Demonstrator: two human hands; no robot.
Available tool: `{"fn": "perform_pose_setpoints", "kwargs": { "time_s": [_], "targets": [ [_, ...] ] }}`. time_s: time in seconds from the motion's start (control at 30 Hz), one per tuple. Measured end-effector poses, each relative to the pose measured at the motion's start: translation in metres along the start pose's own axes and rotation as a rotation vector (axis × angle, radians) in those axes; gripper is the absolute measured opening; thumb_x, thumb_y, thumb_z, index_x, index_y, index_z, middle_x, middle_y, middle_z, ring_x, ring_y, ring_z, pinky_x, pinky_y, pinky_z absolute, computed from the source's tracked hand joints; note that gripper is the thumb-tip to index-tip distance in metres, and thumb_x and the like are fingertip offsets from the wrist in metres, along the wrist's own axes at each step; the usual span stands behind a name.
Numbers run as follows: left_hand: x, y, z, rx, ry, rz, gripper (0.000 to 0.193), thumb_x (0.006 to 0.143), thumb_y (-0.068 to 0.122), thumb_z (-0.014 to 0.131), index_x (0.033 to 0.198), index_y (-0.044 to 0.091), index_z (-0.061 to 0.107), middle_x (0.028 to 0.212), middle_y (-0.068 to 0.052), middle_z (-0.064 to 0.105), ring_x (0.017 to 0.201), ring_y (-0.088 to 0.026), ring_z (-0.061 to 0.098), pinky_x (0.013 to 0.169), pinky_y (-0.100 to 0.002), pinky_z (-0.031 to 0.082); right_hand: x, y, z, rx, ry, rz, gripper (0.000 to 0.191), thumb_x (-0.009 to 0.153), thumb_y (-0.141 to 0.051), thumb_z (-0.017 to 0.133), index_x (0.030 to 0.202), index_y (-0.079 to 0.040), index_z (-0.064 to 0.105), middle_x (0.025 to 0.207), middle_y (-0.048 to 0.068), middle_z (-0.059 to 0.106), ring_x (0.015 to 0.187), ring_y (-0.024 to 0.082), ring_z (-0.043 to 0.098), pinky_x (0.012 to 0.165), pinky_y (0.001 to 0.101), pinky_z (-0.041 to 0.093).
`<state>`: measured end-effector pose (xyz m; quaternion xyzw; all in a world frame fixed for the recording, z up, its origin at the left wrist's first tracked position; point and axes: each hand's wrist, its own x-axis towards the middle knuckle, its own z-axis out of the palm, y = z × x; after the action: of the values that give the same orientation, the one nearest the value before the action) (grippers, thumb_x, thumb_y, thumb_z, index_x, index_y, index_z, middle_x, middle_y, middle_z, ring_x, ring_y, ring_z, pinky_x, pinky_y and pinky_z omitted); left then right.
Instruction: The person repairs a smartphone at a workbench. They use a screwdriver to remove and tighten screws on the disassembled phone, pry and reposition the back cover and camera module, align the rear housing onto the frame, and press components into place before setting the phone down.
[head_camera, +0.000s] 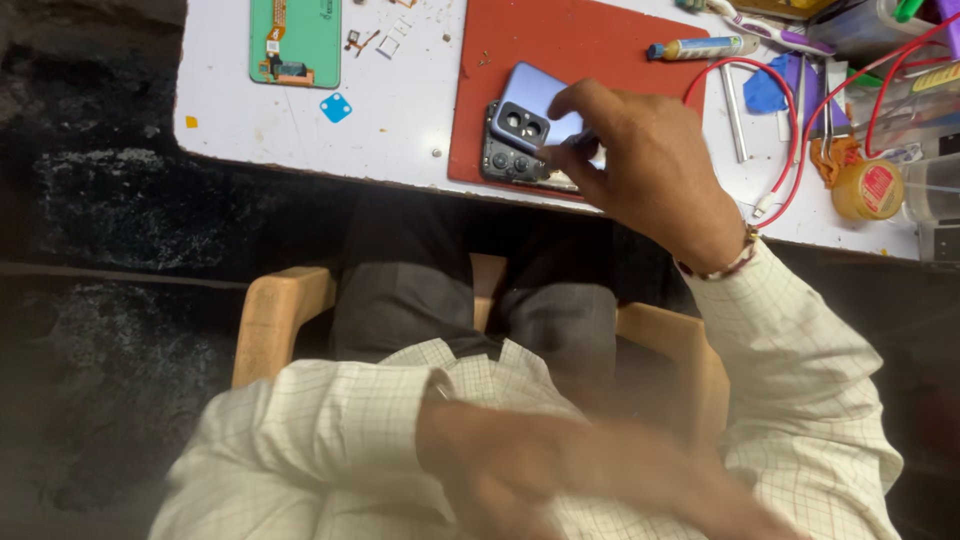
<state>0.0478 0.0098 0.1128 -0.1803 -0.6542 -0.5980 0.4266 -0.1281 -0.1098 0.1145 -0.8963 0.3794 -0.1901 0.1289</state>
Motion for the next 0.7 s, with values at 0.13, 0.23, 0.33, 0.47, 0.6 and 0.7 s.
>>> {"fn": "perform_pose_setpoints", "kwargs": {
  "time_s": [0.13,0.23,0.33,0.47,0.6,0.7],
  "targets": [
    [0.013,0.003,-0.003,-0.099,-0.094,0.098,0.034,0.086,0.036,0.083,0.106,0.013,0.068,0.115,-0.008,0.065,0.112,-0.028,0.063,0.098,-0.04,0.049,-0.002,0.007,0.002,-0.036,0.021,-0.031,0.039,0.092,-0.014,0.082,0.122,-0.002,0.061,0.106,0.013,0.07,0.092,0.027,0.072,0.072,0.0384,0.055],
    [0.002,-0.003,-0.011,0.003,-0.064,0.093,0.032,0.084,0.033,0.086,0.101,0.013,0.068,0.108,-0.008,0.066,0.105,-0.028,0.064,0.094,-0.04,0.05,-0.005,0.006,0.001,-0.077,-0.077,0.146,0.035,0.097,-0.025,0.079,0.12,-0.005,0.063,0.098,0.011,0.071,0.09,0.025,0.073,0.073,0.0399,0.054],
    [-0.014,-0.006,-0.027,0.518,0.204,0.068,0.03,0.081,0.029,0.088,0.096,0.013,0.068,0.102,-0.008,0.066,0.099,-0.028,0.065,0.09,-0.041,0.05,-0.008,0.005,-0.003,-0.021,-0.044,0.022,0.044,0.104,-0.03,0.072,0.133,-0.001,0.057,0.112,0.017,0.066,0.105,0.032,0.067,0.088,0.043,0.052],
    [-0.034,-0.04,-0.087,1.28,0.628,-0.181,0.055,0.085,0.035,0.094,0.121,0.014,0.057,0.122,-0.008,0.057,0.116,-0.027,0.059,0.1,-0.04,0.047,-0.007,0.004,0.0,0.13,-0.045,0.009,0.047,0.109,-0.033,0.057,0.143,0.0,0.053,0.122,0.021,0.062,0.107,0.033,0.065,0.099,0.0443,0.05],
    [-0.06,-0.092,-0.136,1.481,0.705,-0.283,0.101,0.076,0.055,0.099,0.146,0.018,0.036,0.146,-0.01,0.04,0.138,-0.031,0.044,0.115,-0.048,0.038,-0.007,0.003,0.003,0.091,0.023,-0.004,0.048,0.115,-0.035,0.053,0.146,0.002,0.05,0.126,0.02,0.063,0.114,0.035,0.064,0.101,0.045,0.049],
    [-0.063,-0.118,-0.142,1.542,0.648,-0.326,0.12,0.074,0.056,0.101,0.159,0.017,0.026,0.156,-0.017,0.034,0.147,-0.037,0.036,0.122,-0.057,0.031,-0.009,0.0,0.004,0.088,0.012,-0.013,0.051,0.114,-0.037,0.052,0.147,0.002,0.049,0.125,0.02,0.063,0.112,0.034,0.064,0.102,0.046,0.047]
  ]
}}
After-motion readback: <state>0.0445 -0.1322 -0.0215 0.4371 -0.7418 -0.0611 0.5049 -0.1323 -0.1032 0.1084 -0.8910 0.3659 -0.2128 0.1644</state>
